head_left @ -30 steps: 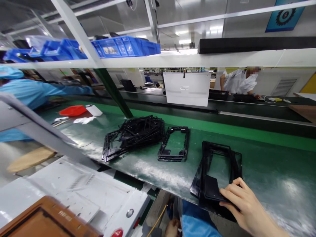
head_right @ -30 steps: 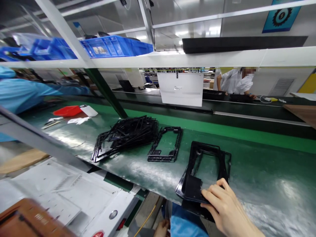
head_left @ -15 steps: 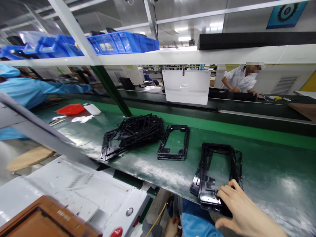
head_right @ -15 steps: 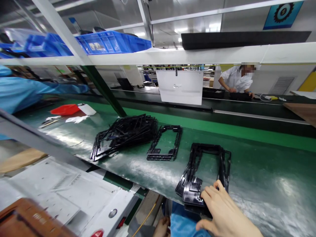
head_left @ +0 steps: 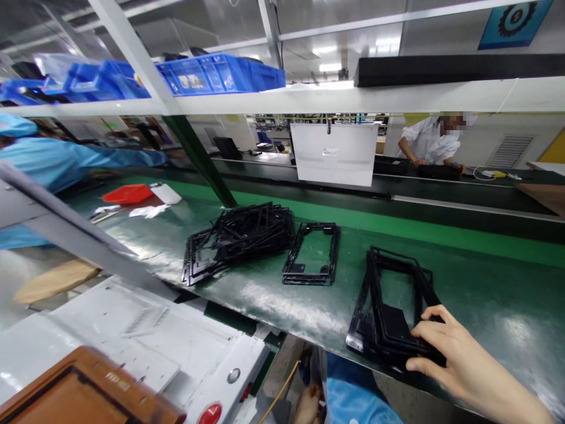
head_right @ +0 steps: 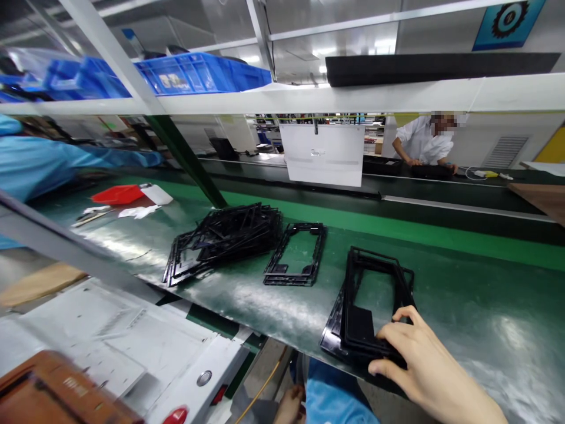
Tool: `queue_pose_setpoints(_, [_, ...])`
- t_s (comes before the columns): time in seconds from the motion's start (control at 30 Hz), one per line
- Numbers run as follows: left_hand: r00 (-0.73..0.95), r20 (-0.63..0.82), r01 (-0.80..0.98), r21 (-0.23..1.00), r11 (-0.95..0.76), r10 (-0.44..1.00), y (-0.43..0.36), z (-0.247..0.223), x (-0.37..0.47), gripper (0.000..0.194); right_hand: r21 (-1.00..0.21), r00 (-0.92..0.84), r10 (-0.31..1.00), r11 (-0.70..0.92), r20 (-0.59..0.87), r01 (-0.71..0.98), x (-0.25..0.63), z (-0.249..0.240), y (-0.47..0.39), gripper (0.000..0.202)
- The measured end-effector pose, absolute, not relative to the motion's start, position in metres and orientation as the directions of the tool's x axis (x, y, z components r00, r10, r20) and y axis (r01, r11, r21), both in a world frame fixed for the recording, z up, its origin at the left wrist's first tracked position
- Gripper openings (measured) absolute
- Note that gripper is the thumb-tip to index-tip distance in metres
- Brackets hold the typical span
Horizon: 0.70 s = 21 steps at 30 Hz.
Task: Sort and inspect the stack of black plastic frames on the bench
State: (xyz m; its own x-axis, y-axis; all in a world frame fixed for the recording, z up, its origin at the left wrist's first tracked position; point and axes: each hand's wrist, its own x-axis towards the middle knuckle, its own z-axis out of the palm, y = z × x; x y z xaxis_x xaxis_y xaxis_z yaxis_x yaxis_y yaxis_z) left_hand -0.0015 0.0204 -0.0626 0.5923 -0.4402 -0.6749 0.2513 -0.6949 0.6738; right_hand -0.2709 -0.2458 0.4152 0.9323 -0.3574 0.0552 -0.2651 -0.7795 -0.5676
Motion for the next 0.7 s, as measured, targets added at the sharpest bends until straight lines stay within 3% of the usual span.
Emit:
queue_pose_setpoints(0.2, [0.581,-0.688,0.29,0.674,-0.679,-0.435,0.02,-0.059,-0.002,0.036,-0.59,0.913,-0.395,-0.762,0.098,-0.267,-0.269,0.415,-0.244,0.04])
queue_pose_setpoints(0.33, [0.576,-0.693,0.287,0.668,-0.687,-0.433,0.018,-0.059,-0.004,0.036,-0.475,0.937,-0.347,-0.832,0.044,-0.287,-0.256,0.397,-0.228,0.024])
queue_pose_setpoints(0.43, [0.561,-0.715,0.283,0.64,-0.714,-0.418,0.016,-0.043,-0.004,0.037,-0.361,0.951,-0.277,-0.908,0.139,-0.212,-0.247,0.385,-0.217,0.013])
queue_pose_setpoints(0.53, [0.599,-0.64,0.054,0.632,-0.773,-0.482,0.017,-0.001,-0.001,0.035,-0.292,0.93,-0.248,-0.942,0.27,-0.166,-0.245,0.388,-0.215,0.013])
queue_pose_setpoints(0.6, [0.622,-0.544,-0.167,0.611,-0.774,-0.564,0.02,0.041,0.0,0.031,-0.302,0.923,-0.272,-0.935,0.273,-0.187,-0.248,0.397,-0.217,0.008])
queue_pose_setpoints(0.7, [0.548,-0.496,-0.324,0.616,-0.718,-0.673,0.024,0.108,-0.006,0.035,-0.334,0.927,-0.294,-0.919,0.235,-0.207,-0.255,0.415,-0.224,0.017])
